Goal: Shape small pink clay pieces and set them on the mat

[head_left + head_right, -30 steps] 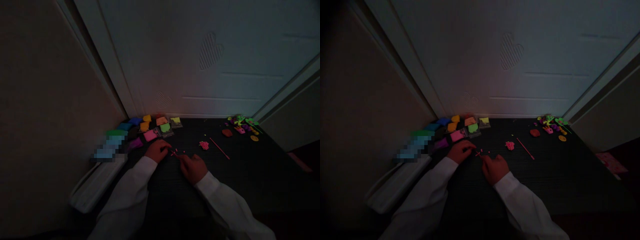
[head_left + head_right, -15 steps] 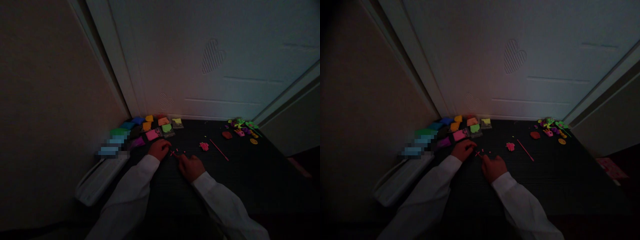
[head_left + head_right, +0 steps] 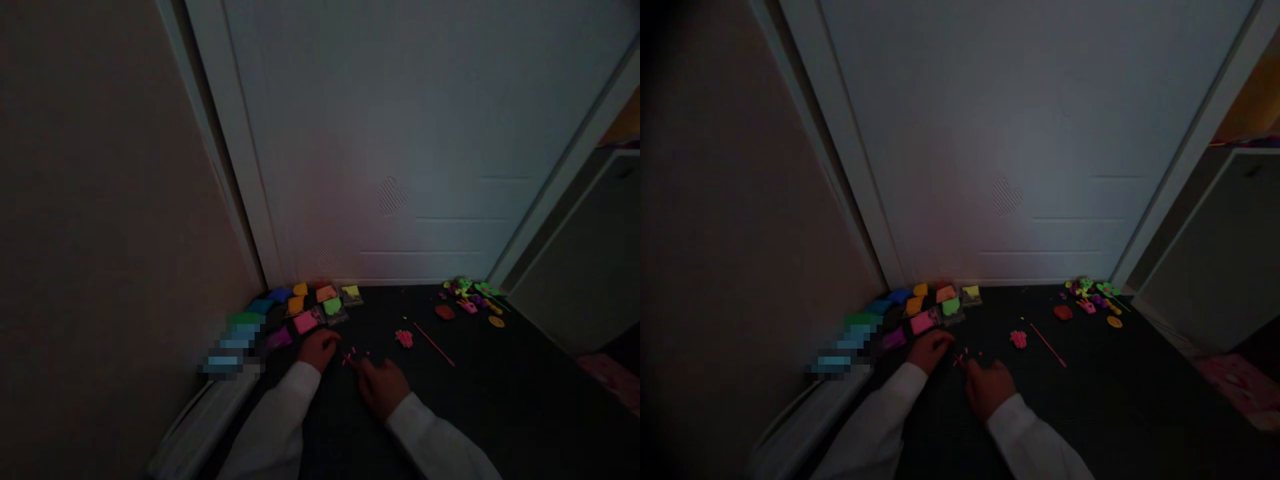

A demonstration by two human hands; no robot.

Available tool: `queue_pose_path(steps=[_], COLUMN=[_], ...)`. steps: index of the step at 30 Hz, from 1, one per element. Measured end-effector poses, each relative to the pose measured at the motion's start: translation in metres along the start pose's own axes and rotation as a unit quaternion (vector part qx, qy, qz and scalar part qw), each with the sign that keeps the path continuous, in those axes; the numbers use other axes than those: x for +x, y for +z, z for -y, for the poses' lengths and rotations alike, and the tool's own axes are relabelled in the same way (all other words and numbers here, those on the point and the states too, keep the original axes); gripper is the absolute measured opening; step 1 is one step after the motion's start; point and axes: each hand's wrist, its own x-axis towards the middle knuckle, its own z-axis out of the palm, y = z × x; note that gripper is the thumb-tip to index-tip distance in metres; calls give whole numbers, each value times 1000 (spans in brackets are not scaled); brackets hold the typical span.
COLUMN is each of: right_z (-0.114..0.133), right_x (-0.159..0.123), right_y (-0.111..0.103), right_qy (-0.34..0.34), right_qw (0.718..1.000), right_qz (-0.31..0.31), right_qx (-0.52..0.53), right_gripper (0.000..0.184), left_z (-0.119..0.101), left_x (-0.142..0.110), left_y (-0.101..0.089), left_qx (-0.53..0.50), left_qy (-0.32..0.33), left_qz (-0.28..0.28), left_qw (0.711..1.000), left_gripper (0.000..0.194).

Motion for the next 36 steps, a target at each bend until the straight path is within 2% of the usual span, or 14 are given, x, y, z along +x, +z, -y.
queue_pose_path(steps=[2,5,9,15,21,26,30,36], right_z=[-2,-10,-23,-48,-98,-121,-119,-117], right_x=[-2,-5,-12,-36,-72,-77,-72,-70], right_y=[1,2,1,-4,-8,-7,-3,-3], right_qy=[5,19,71,110,156,131,105,100], right_qw=[1000,998,987,976,955,975,984,987], right_qz=[-1,-35,-83,-53,-44,-23,-29,-29], right_qx=[16,55,116,178,248,180,139,120], right_gripper=[24,27,28,26,26,22,19,21], left_z=[1,1,-4,-11,-6,-4,-5,-6], left_x=[-1,-3,-9,-14,-12,-10,-10,-10], left_y=[1,1,-1,-5,-9,-10,-9,-9], left_qx=[0,3,17,36,23,32,39,40], left_qy=[-5,-21,-22,17,26,30,25,35], left_qz=[-1,-8,-11,32,101,130,134,124], left_qw=[1000,1000,1000,999,994,991,990,991], left_gripper=[21,21,20,15,26,30,27,25])
